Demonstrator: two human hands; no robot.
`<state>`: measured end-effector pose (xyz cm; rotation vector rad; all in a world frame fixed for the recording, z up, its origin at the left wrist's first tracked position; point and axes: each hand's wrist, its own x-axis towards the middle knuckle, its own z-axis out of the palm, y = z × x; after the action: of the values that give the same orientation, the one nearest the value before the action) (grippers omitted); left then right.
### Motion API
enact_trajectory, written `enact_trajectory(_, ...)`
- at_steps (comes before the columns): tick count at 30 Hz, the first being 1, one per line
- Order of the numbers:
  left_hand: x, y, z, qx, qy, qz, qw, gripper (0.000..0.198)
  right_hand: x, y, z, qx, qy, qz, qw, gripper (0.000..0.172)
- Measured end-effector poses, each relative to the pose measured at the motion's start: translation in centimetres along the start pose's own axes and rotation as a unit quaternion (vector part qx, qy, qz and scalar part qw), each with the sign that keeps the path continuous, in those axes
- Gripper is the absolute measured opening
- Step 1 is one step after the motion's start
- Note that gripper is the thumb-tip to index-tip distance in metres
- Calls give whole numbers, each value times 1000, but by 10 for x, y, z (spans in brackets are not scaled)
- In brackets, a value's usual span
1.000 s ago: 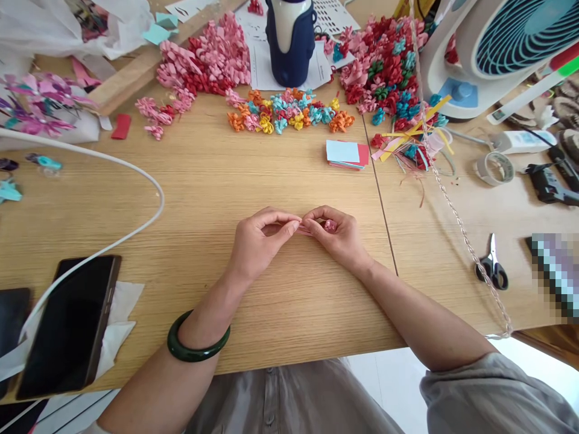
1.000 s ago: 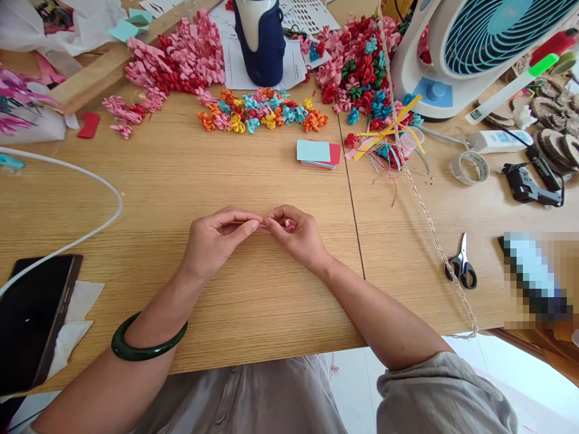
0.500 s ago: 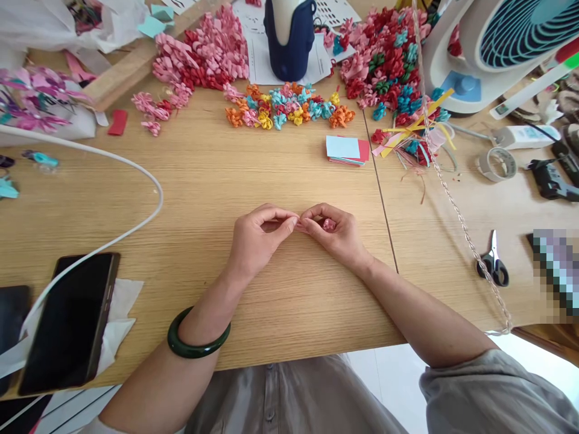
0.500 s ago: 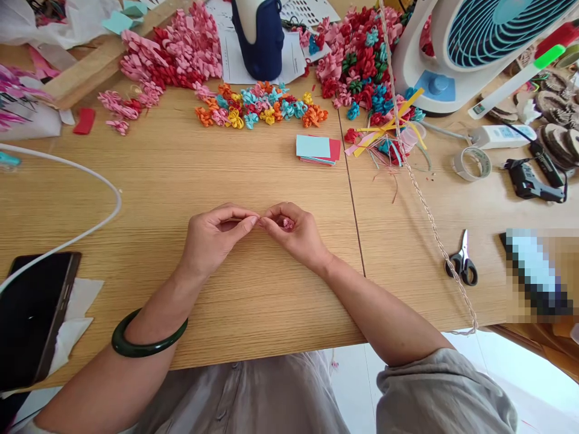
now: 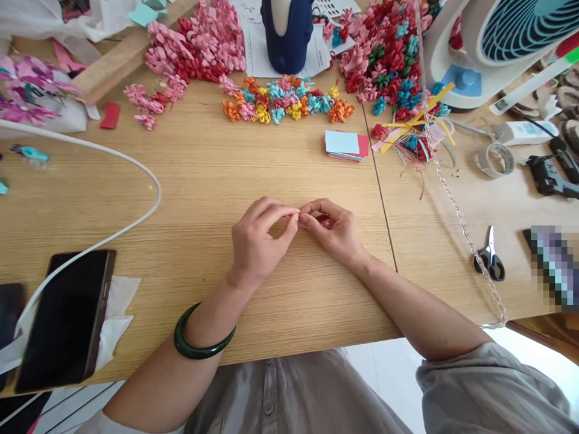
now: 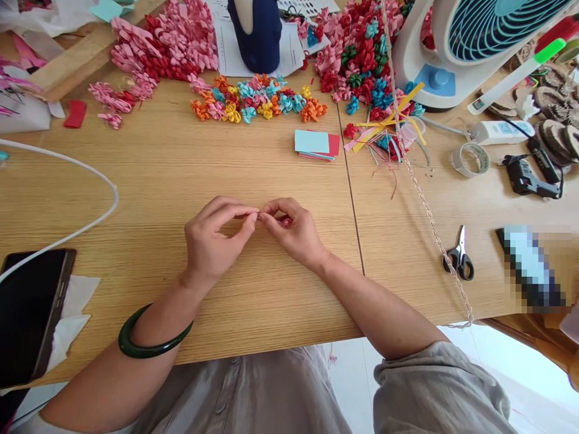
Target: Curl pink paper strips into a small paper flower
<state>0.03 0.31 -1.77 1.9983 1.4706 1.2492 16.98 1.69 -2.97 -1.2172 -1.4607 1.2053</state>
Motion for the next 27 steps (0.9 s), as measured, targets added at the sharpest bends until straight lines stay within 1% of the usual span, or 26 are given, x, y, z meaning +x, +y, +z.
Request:
enact_trajectory(1,1,-1,-1,-58,-5,-44,997,12,0,0,-1,-6,3,-14,1000,27)
enact_trajectory(3,3,-2,-2,-161,-12,-128,979,14,1,1,-3,-25,8,-47,999,19)
enact_trajectory(4,4,-2,-3,-194,-14,-158,968,15,2,1,-4,-35,11,-61,997,15)
enact_trajectory(6,6,-3,-4,-224,-24,-184,957,16,3,1,-6,-48,14,-75,996,11)
enact_trajectory(10,5,-2,-4,-218,-54,-180,958,14,4,1,-7,-47,10,-79,996,12)
enact_trajectory(16,4,-3,-2,-218,-42,-188,957,4,4,1,-6,-53,-2,-79,996,12)
enact_trajectory(20,4,-3,-2,-215,-42,-202,955,2,3,1,-6,-61,-5,-75,995,12)
enact_trajectory(24,4,-3,-2,-210,-45,-193,958,4,3,1,-7,-67,-9,-90,994,10)
enact_trajectory(27,5,-4,-3,-177,-45,-178,967,3,3,0,-7,-86,-12,-91,992,9)
